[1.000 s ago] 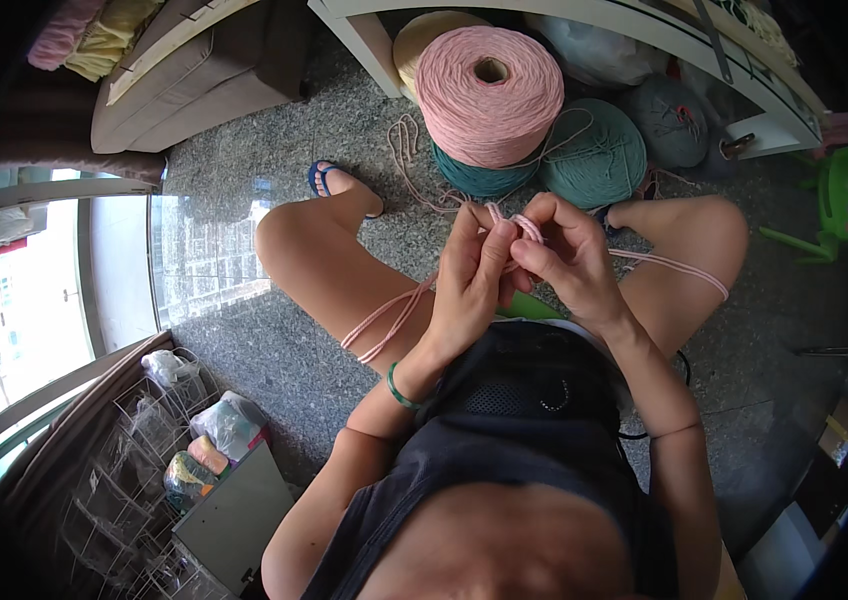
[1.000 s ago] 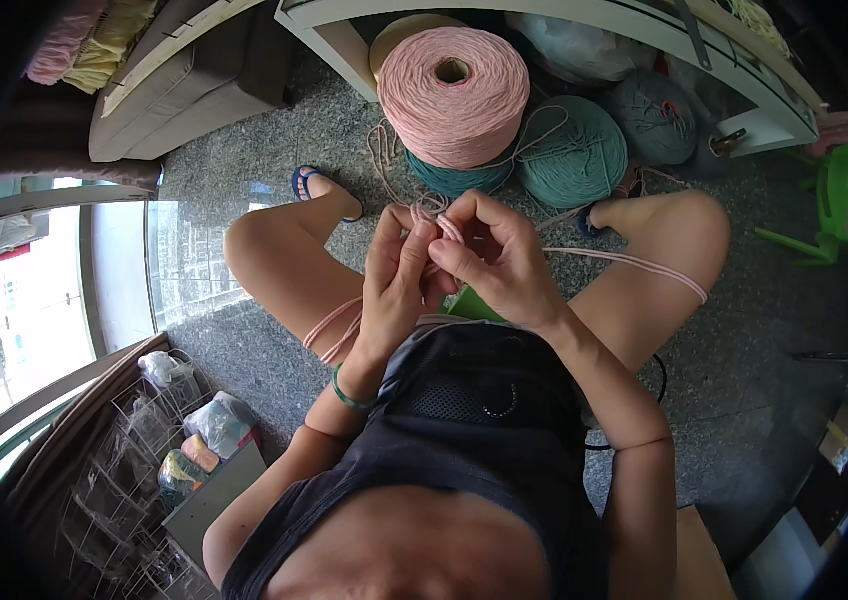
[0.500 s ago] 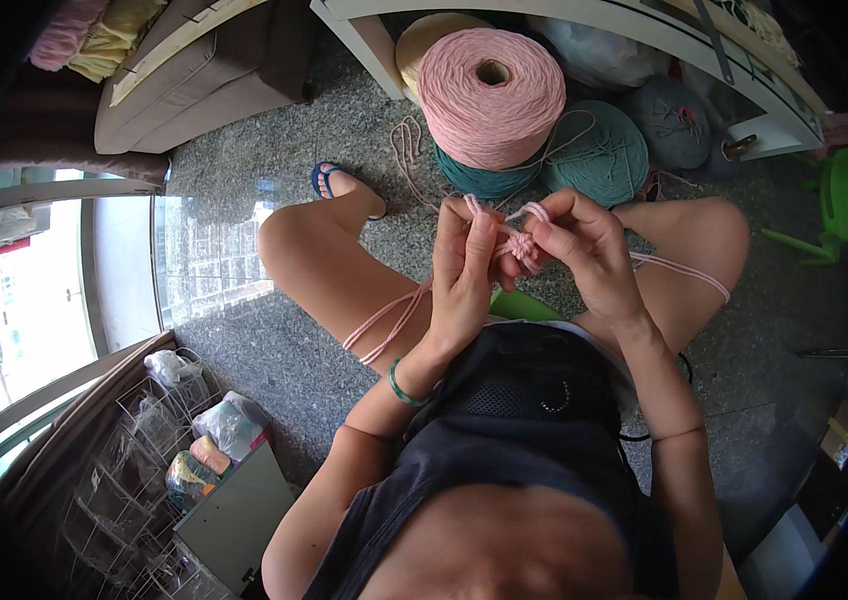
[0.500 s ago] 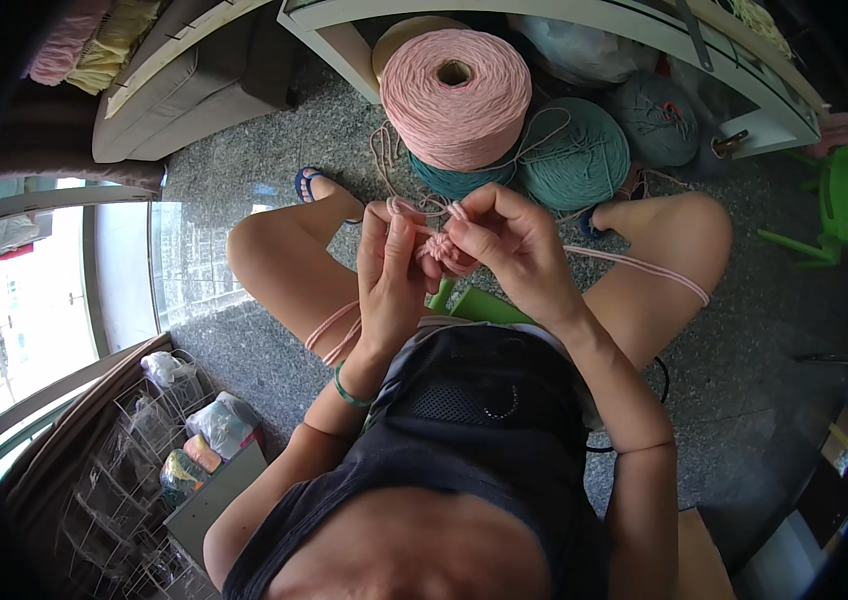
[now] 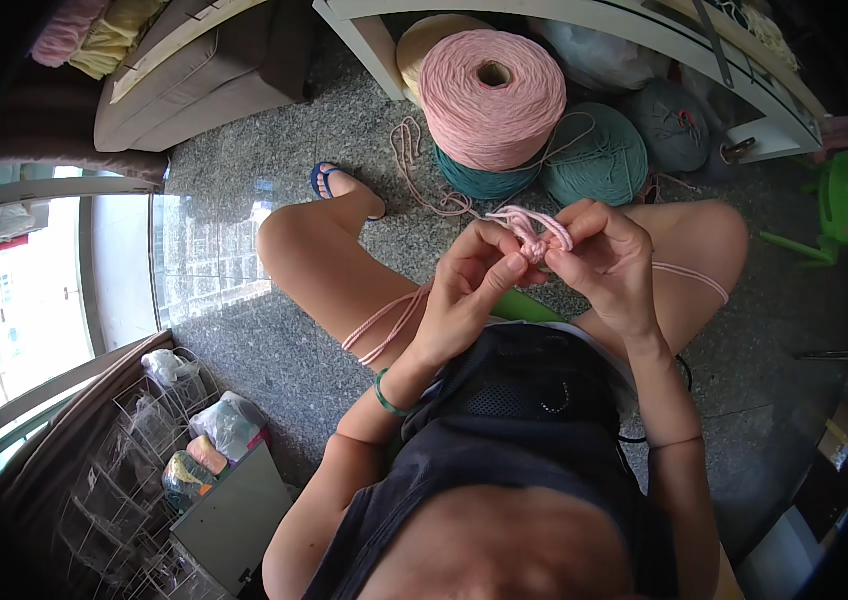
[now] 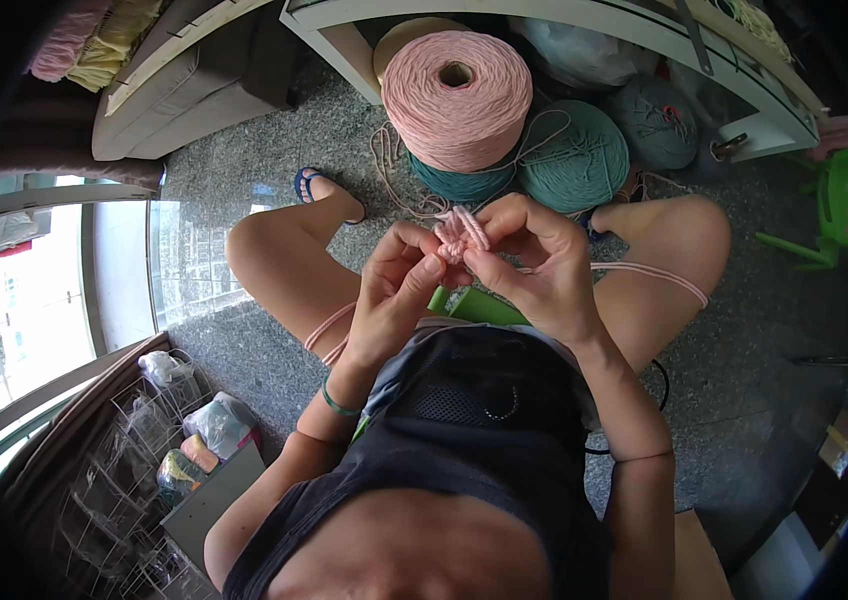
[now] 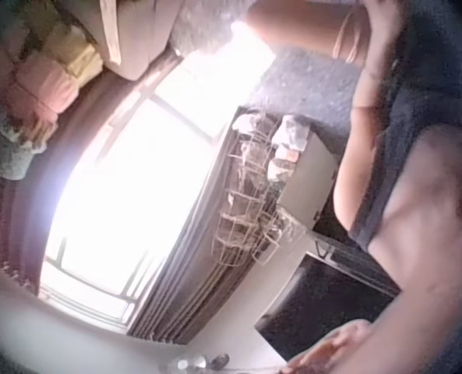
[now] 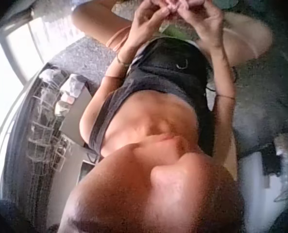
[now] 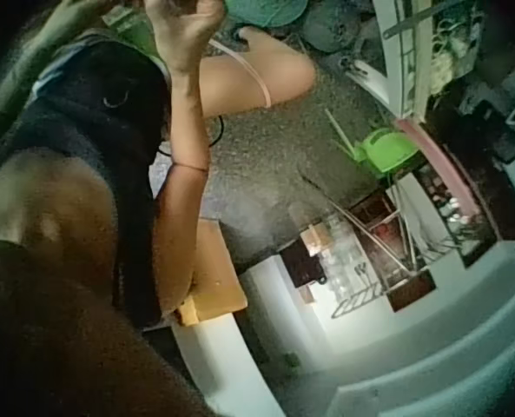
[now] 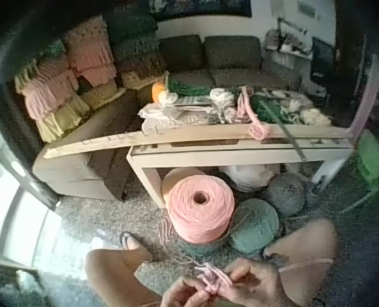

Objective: Measuring and hand-weaving thick pink yarn into a decorative or functional object.

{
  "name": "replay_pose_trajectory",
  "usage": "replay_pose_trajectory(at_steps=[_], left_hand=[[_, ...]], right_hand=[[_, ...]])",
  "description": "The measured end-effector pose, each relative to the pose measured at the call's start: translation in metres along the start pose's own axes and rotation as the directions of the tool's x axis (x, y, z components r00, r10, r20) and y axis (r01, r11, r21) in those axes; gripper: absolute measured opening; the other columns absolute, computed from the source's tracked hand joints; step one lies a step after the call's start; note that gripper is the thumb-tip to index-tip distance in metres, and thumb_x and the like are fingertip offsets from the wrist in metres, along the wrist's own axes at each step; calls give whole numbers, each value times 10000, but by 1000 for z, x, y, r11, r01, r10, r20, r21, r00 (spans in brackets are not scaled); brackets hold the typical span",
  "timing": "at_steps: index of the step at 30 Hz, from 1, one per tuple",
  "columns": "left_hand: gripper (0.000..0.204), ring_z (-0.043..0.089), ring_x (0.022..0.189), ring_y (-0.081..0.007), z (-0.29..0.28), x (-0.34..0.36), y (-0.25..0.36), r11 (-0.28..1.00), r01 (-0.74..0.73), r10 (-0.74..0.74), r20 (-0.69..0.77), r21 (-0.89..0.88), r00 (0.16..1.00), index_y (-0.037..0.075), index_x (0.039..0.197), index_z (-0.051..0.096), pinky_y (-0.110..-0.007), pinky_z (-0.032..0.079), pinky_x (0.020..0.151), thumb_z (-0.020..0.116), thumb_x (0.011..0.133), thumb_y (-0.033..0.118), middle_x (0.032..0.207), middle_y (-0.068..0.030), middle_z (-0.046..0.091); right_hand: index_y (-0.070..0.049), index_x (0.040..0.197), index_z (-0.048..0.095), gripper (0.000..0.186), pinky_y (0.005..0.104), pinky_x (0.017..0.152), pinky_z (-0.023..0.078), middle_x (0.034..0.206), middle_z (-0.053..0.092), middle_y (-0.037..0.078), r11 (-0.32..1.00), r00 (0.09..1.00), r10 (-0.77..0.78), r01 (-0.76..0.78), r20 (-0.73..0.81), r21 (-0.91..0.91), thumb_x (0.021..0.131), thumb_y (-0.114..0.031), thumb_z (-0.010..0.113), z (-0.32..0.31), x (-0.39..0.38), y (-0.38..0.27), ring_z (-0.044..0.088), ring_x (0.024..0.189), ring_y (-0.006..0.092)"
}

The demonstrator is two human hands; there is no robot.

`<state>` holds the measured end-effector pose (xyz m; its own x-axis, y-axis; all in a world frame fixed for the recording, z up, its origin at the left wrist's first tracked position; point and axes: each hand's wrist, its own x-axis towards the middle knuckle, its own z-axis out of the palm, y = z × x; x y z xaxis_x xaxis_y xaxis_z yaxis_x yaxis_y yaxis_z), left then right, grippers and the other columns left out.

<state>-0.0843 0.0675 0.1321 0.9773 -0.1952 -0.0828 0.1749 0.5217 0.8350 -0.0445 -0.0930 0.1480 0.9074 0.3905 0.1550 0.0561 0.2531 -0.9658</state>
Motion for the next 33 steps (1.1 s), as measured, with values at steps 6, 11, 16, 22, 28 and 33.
replay_pose_trajectory(at_steps=[6, 11, 16, 22, 28, 33], left_hand=[[109, 586, 841, -141, -1, -2, -2, 988, -100, 99, 12, 120, 995, -17, 963, 468, -253, 479, 782, 518, 893, 51, 931, -75, 557], [87, 574, 828, -132, -6, -3, 1, 904, -198, 198, 40, 378, 979, -26, 905, 499, -240, 479, 740, 557, 864, 25, 934, -80, 548], [84, 568, 777, -121, 0, -1, 4, 834, -276, 310, 8, 479, 951, -28, 871, 521, -221, 469, 706, 589, 837, 6, 918, -88, 547], [96, 567, 804, -117, 2, -5, 2, 911, -242, 271, -43, 335, 962, -36, 891, 513, -213, 466, 705, 584, 842, 5, 940, -91, 550], [94, 563, 872, -119, 0, -6, 7, 956, -137, 145, -14, 261, 989, -41, 889, 502, -225, 466, 743, 566, 859, 20, 977, -97, 550], [80, 567, 876, -122, 1, -5, 10, 976, -135, 135, 13, 170, 991, -35, 891, 502, -233, 464, 768, 554, 866, 20, 981, -101, 554]], right_hand=[[-3, 814, 515, 95, 226, 724, 442, 877, 540, 73, 995, 997, 43, -37, -61, 88, 786, 43, 593, 5, -4, -6, 519, 779, 95], [-13, 779, 519, 127, 231, 698, 443, 866, 547, 82, 977, 992, -123, 120, -5, -176, 752, 56, 623, 5, -5, -12, 528, 759, 117], [-17, 766, 523, 159, 235, 682, 442, 839, 548, 83, 903, 976, -214, 217, 49, -371, 720, 62, 653, 0, -6, -12, 532, 753, 131], [-20, 746, 515, 169, 236, 673, 439, 818, 546, 80, 871, 962, -273, 258, 26, -419, 717, 61, 660, 4, -5, -13, 527, 743, 132], [-17, 739, 496, 158, 230, 677, 438, 840, 545, 83, 899, 969, -249, 235, 12, -368, 750, 61, 633, 3, -8, -9, 523, 747, 119], [-2, 773, 485, 128, 210, 696, 446, 873, 545, 85, 982, 988, -126, 112, -87, -155, 796, 51, 599, 7, -11, -10, 528, 767, 95]])
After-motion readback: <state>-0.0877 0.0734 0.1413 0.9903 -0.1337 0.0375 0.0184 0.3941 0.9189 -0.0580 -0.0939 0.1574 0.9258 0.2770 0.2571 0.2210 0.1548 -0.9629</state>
